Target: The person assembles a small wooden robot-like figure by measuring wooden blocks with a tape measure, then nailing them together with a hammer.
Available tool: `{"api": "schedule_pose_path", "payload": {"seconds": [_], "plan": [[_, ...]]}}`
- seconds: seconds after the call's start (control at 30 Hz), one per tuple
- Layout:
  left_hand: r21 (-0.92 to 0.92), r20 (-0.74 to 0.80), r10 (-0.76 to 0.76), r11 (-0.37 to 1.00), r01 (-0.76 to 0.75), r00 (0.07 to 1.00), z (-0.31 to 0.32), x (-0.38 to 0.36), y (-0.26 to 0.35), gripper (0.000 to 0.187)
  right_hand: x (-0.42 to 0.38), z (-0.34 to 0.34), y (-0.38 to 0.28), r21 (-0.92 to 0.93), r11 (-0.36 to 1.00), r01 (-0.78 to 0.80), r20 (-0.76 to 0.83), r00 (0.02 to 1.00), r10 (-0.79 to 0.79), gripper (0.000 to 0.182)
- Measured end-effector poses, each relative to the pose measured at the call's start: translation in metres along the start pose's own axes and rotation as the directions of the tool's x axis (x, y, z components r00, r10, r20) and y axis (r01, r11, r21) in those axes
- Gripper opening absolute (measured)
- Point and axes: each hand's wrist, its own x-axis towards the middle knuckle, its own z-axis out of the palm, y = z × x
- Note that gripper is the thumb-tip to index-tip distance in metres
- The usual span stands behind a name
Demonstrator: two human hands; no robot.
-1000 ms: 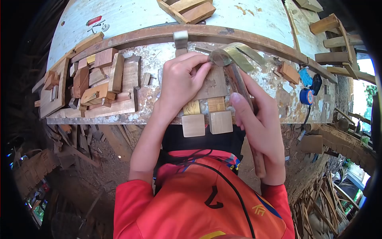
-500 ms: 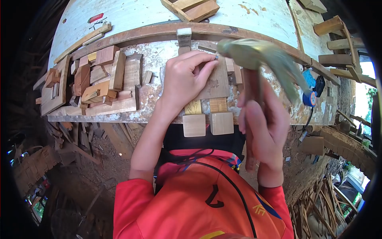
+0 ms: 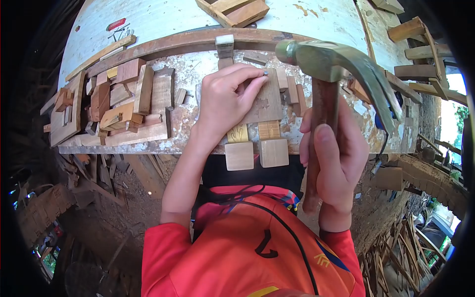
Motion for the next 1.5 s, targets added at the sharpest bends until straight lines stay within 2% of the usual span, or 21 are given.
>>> {"api": "schedule_pose_path", "payload": {"seconds": [0.1,0.13,0.23,0.37,0.5,0.7,0.8,0.9,1.1,1.5], "plan": [[0.015,0.038,-0.048,0.999,0.047,0.998,-0.002,0.0,0.001,0.011,0.016,-0.001,-0.002,-0.108,0.954,-0.279,0.135,0.947,0.292,0.052],[-0.001,0.025,-0.021,1.0,0.021,0.999,-0.001,0.0,0.001,0.011,0.022,-0.005,0.003,-0.051,0.95,-0.308,0.19,0.931,0.312,0.05],[-0.035,-0.012,0.019,0.999,-0.019,1.0,0.002,0.0,-0.003,0.011,0.02,0.002,0.014,0.214,0.951,-0.224,0.065,0.974,0.215,0.047],[-0.056,0.006,-0.018,0.998,0.019,1.0,0.0,0.001,-0.003,0.01,0.04,0.009,0.042,0.303,0.915,-0.264,0.083,0.964,0.251,0.037],[-0.08,0.006,-0.077,0.994,0.077,0.997,0.0,0.0,-0.003,0.009,0.04,0.013,0.06,0.222,0.906,-0.361,0.092,0.932,0.349,0.04],[-0.019,0.065,-0.251,0.967,0.253,0.966,-0.003,0.0,0.002,0.01,0.043,0.01,0.061,0.201,0.905,-0.374,0.111,0.927,0.358,0.038],[-0.163,-0.118,-0.024,0.987,0.005,0.993,0.003,-0.003,-0.001,0.008,0.043,0.009,0.061,0.217,0.908,-0.359,0.118,0.933,0.341,0.034],[-0.127,-0.141,0.009,0.992,-0.027,0.99,0.001,-0.001,-0.003,0.009,0.041,0.008,0.065,0.232,0.906,-0.353,0.125,0.935,0.332,0.034],[-0.05,-0.123,-0.11,0.993,0.104,0.986,0.001,-0.003,-0.003,0.009,0.042,0.008,0.063,0.238,0.899,-0.368,0.127,0.929,0.347,0.034],[-0.022,-0.109,-0.075,0.997,0.073,0.991,0.002,-0.003,-0.004,0.009,0.042,0.008,0.065,0.248,0.898,-0.364,0.131,0.931,0.341,0.035]]}}
